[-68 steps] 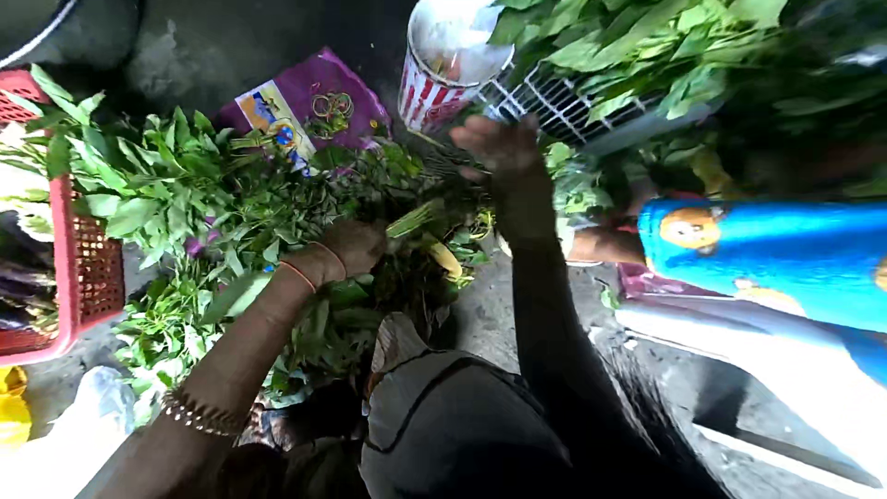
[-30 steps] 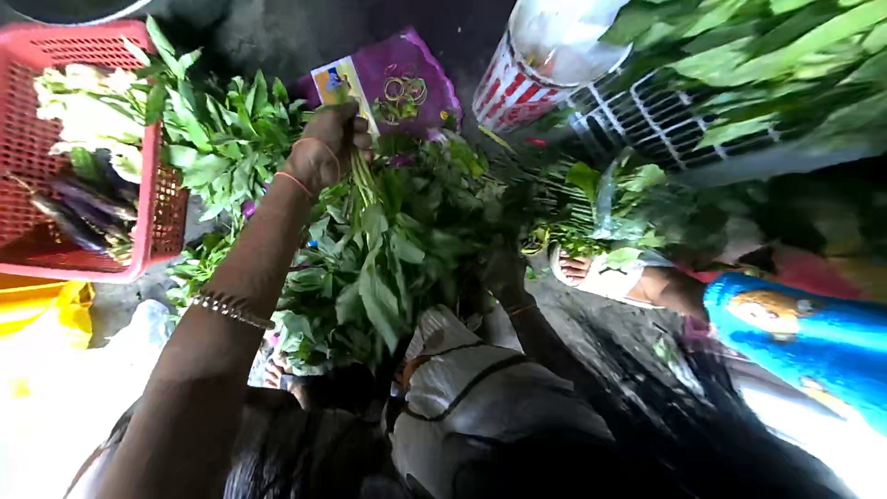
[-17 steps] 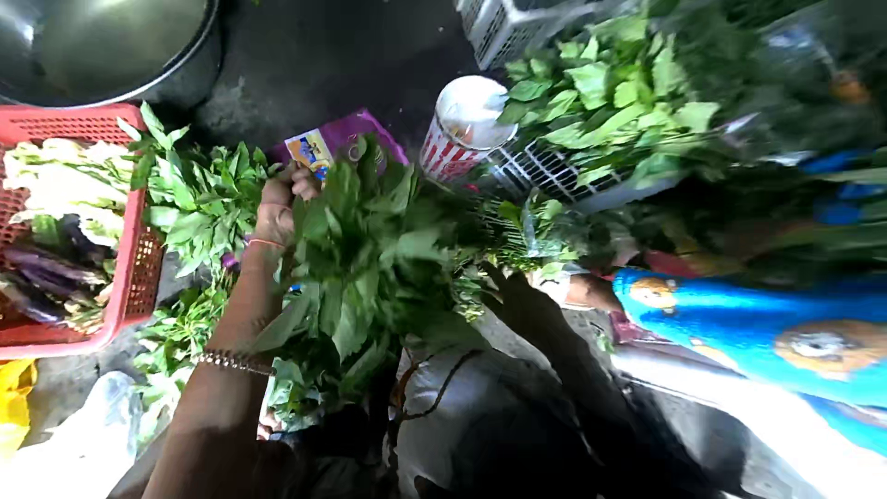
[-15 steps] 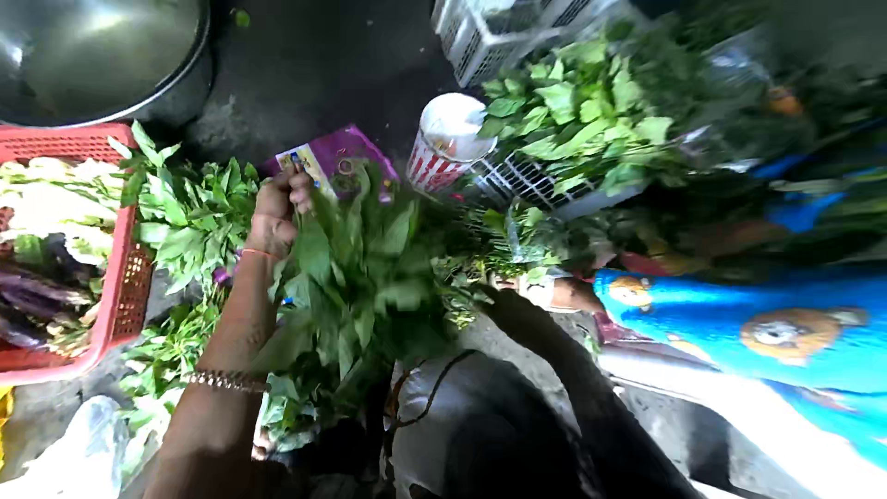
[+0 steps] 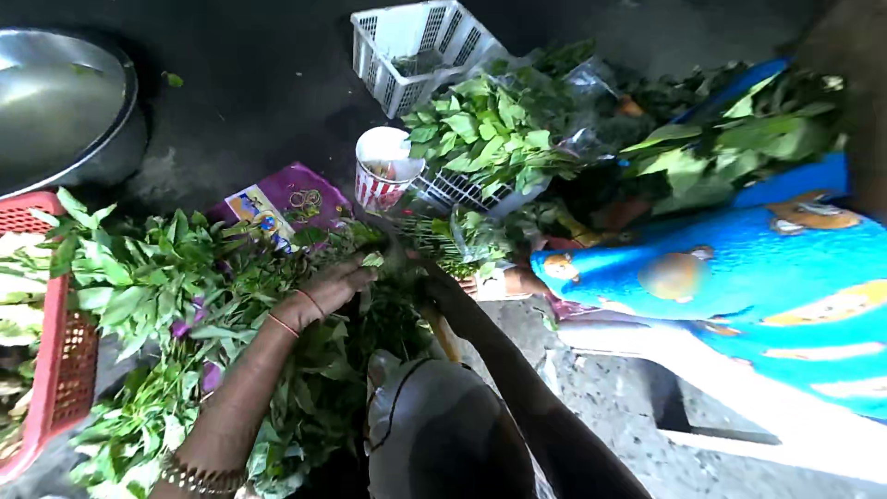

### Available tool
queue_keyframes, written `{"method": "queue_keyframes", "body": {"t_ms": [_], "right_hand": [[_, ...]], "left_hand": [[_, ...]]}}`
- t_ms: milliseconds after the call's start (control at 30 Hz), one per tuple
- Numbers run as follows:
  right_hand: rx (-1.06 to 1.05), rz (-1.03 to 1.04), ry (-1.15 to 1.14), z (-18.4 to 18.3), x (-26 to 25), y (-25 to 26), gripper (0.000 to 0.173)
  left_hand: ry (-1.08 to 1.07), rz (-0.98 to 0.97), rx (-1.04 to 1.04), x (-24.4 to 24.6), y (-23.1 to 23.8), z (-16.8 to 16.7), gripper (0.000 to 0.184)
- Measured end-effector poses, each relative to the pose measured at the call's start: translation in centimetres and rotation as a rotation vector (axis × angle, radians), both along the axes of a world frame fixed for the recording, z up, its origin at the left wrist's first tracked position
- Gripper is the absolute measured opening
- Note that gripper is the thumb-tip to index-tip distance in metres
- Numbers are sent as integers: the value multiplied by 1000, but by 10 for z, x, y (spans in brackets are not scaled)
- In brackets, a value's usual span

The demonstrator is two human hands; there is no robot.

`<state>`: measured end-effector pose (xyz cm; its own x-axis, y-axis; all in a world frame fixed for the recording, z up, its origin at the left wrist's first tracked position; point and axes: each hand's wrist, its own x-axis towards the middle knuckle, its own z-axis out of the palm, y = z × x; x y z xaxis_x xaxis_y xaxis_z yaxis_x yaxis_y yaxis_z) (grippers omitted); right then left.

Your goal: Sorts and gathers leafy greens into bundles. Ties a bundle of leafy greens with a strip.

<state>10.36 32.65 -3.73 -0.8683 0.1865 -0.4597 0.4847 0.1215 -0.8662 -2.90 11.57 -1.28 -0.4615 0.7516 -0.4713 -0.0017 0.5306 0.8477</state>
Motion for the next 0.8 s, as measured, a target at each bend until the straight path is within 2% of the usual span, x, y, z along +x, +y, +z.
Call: {"method": "queue_keyframes", "body": {"t_ms": [100,200,267,433,700,800], "right_hand": [[-105,38,28,-2,-21,-14,50],[-5,167,129,-15,-23,-21,61],[-14,191,182,-29,-23,-25,60],[-65,151,174,-46,-20,-30,54],[-46,207,241,-80,-16,-25,62],[-81,179,262,-86,-14,-25,62]], "left_hand": [[154,-88,-15,8,1,-11,38],[274,-148,-77,13,3,-17,40],[330,-175,-58,18,4,-24,37],[341,-208,-18,23,9,-39,31],[243,-119,114,37,9,-71,30],[280,-100,109,41,11,-80,31]]}}
